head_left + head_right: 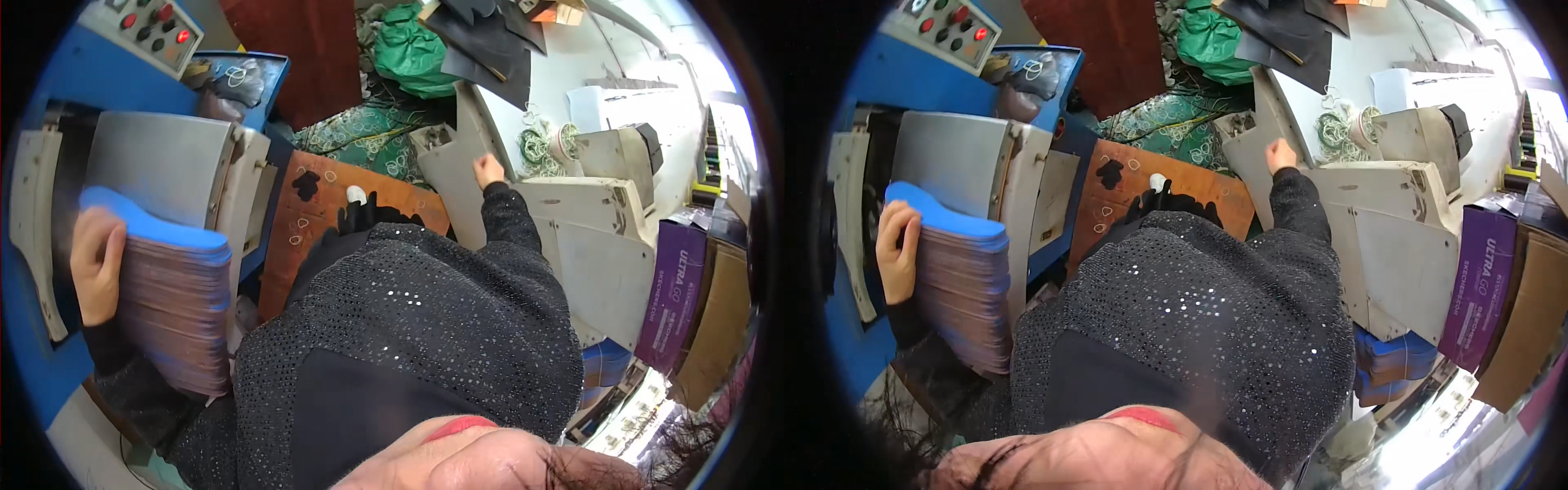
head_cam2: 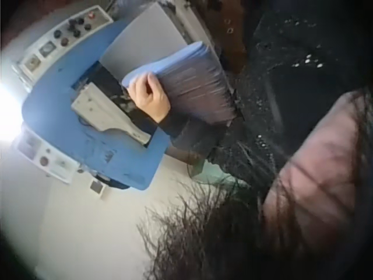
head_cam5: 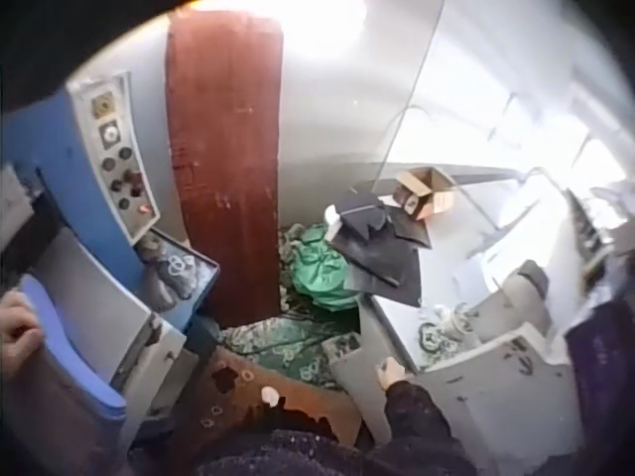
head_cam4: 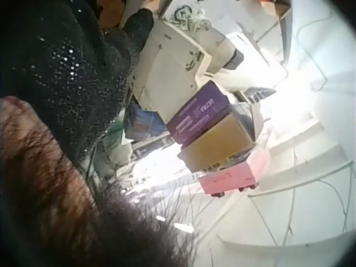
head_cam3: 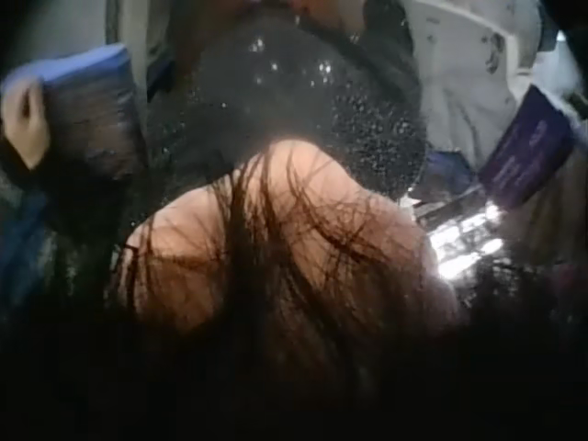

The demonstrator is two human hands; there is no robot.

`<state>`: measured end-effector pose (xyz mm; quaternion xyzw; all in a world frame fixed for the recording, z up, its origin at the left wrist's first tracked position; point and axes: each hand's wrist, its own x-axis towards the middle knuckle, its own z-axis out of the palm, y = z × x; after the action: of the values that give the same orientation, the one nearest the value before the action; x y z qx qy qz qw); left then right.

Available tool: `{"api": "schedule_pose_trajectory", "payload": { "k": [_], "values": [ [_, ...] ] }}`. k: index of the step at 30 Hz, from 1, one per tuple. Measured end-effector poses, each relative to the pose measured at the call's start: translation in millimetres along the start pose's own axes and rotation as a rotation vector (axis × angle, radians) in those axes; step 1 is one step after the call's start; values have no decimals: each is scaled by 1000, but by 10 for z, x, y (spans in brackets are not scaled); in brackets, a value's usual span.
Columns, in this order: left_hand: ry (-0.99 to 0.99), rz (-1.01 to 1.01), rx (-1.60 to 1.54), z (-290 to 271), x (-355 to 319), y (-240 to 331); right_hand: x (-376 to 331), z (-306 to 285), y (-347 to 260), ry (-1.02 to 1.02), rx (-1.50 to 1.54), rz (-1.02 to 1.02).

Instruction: The person presses shoe insoles in a machine, binds stacks of insoles using rubber bands by hand, and places the bundled insoles into a basket.

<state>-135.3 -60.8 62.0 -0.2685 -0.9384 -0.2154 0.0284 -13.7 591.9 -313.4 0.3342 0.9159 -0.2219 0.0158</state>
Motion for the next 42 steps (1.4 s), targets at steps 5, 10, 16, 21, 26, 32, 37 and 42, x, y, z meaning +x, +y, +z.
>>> {"api": "schedule_pose_trajectory", "payload": {
  "k": [5,10,16,21,26,32,37,42],
  "values": [
    [-45,-28,61,-5,-53,253,356,68,910,265,-145,154],
    [-120,-47,104,43,108,509,1034,-304,1006,468,-60,83],
    [-141,-64,106,106,352,594,1614,-756,1399,497,-161,360],
    [-188,-80,141,98,358,590,1926,-928,1532,349,-332,103],
    [-186,-87,136,56,315,555,2560,-682,1403,-236,-782,201],
    [-236,-104,168,9,249,543,2438,-599,1729,228,-450,199],
    [-216,-115,151,80,272,588,2506,-674,2071,154,-336,101],
    [-185,-124,108,131,328,639,2923,-386,2232,2,-544,136]
  ]
}}
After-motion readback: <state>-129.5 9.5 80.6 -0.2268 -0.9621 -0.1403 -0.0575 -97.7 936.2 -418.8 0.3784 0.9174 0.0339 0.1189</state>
